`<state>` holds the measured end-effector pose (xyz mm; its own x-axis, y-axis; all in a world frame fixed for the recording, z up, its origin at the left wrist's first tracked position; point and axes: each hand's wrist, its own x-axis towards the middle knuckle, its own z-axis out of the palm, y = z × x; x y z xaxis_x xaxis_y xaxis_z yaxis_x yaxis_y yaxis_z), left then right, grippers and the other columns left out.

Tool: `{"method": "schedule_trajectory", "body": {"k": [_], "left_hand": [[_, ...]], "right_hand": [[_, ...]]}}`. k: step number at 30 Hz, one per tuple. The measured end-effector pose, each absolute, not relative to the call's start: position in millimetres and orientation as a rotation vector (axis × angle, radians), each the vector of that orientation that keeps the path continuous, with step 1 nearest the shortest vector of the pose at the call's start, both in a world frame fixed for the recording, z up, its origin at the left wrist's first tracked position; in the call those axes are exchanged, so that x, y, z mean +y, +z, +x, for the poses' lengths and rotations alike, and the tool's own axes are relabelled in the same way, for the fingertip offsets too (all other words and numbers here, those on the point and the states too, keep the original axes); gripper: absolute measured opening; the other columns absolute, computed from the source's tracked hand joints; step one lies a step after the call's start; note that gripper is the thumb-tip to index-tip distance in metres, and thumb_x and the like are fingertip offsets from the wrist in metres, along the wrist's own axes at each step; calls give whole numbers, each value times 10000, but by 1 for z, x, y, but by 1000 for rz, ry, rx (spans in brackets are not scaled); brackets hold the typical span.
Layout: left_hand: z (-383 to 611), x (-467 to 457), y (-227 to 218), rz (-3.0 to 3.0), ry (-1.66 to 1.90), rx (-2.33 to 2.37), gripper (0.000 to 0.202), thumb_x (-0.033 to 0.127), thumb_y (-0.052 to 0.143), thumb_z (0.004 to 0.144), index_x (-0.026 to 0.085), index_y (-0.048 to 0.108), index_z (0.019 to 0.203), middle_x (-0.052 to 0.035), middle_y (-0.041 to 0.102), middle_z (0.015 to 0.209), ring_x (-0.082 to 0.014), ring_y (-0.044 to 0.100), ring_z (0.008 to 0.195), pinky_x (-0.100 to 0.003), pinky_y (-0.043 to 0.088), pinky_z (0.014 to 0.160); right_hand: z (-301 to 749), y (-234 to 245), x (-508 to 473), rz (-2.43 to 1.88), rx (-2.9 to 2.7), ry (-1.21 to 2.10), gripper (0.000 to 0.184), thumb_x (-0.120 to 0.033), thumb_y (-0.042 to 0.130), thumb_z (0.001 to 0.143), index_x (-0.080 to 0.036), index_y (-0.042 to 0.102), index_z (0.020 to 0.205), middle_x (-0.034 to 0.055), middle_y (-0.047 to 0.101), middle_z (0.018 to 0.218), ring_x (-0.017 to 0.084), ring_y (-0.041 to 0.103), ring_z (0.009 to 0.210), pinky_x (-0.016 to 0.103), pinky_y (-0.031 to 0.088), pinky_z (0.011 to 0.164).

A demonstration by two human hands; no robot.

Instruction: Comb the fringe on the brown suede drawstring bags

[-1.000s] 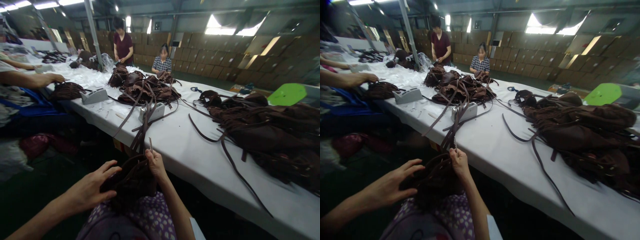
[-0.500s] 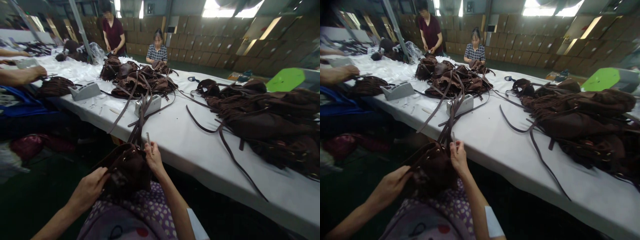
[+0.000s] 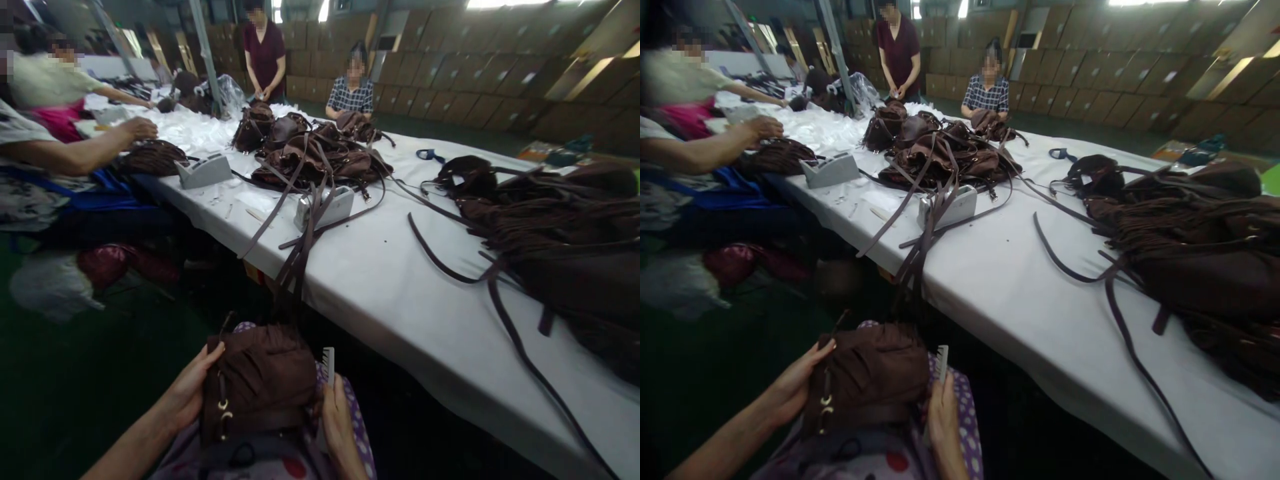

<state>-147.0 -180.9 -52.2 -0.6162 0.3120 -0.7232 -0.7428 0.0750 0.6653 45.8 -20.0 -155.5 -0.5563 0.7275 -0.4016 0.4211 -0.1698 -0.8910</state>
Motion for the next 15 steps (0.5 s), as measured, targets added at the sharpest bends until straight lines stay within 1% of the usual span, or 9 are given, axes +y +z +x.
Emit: {"method": "schedule_trajectory", "body": {"k": [2, 3, 5, 7, 8, 9, 11, 13, 15], "left_hand": [[-141, -179, -51, -408, 1687, 1523, 364, 207, 612, 839, 219, 531, 1194, -106, 700, 1052, -251, 687, 914, -421, 539, 837], [-140, -177, -49, -393, 1703, 1505, 375, 207, 633, 825, 226, 542, 1188, -101, 698, 1067, -250, 684, 926, -414, 540, 839], [-141, -172, -43, -395, 1738, 1469, 399, 210, 664, 800, 248, 553, 1182, -84, 704, 1056, -247, 687, 916, -406, 548, 820], [-141, -166, -39, -428, 1760, 1435, 379, 242, 658, 806, 251, 563, 1173, -73, 717, 1011, -246, 696, 881, -401, 559, 784], [-141, -163, -38, -449, 1749, 1412, 347, 278, 642, 819, 226, 577, 1155, -84, 722, 980, -253, 699, 862, -403, 565, 762], [-140, -161, -39, -467, 1722, 1386, 324, 323, 619, 833, 187, 597, 1127, -106, 724, 948, -265, 700, 846, -407, 569, 741], [-137, -159, -41, -488, 1653, 1328, 355, 398, 573, 853, 115, 629, 1060, -152, 722, 901, -290, 700, 830, -415, 574, 707], [-132, -159, -44, -499, 1618, 1309, 385, 424, 560, 855, 91, 642, 1029, -164, 722, 887, -293, 699, 830, -404, 575, 701], [-127, -162, -44, -500, 1631, 1349, 370, 415, 581, 845, 113, 639, 1050, -142, 727, 892, -280, 700, 828, -392, 573, 710]], "right_hand": [[50, -155, -18, -1378, -1829, 1836, 466, -509, 259, 924, -154, 481, 1128, -15, 529, 576, 191, 563, 472, 287, 447, 428], [50, -150, -17, -1367, -1884, 1764, 439, -482, 265, 930, -160, 483, 1134, 7, 565, 629, 200, 594, 529, 296, 469, 466], [49, -134, -15, -1216, -2066, 1461, 369, -406, 293, 948, -179, 503, 1150, 66, 641, 821, 217, 644, 726, 313, 504, 596], [44, -113, -21, -896, -2255, 1136, 314, -297, 314, 964, -205, 516, 1185, 83, 650, 970, 207, 629, 876, 309, 491, 716], [40, -102, -27, -699, -2342, 1006, 313, -247, 321, 964, -214, 510, 1212, 75, 648, 971, 197, 618, 874, 303, 477, 730], [35, -94, -35, -507, -2429, 896, 324, -210, 335, 959, -219, 497, 1239, 64, 645, 928, 191, 607, 827, 302, 466, 710], [23, -82, -52, -211, -2600, 704, 349, -175, 400, 930, -223, 484, 1266, 47, 622, 851, 192, 571, 733, 311, 443, 653], [11, -79, -65, -156, -2731, 542, 374, -167, 482, 887, -229, 497, 1256, 56, 602, 862, 207, 548, 730, 324, 430, 629], [1, -83, -70, -268, -2810, 448, 398, -143, 530, 852, -233, 511, 1239, 67, 588, 889, 215, 542, 764, 326, 435, 636]]}}
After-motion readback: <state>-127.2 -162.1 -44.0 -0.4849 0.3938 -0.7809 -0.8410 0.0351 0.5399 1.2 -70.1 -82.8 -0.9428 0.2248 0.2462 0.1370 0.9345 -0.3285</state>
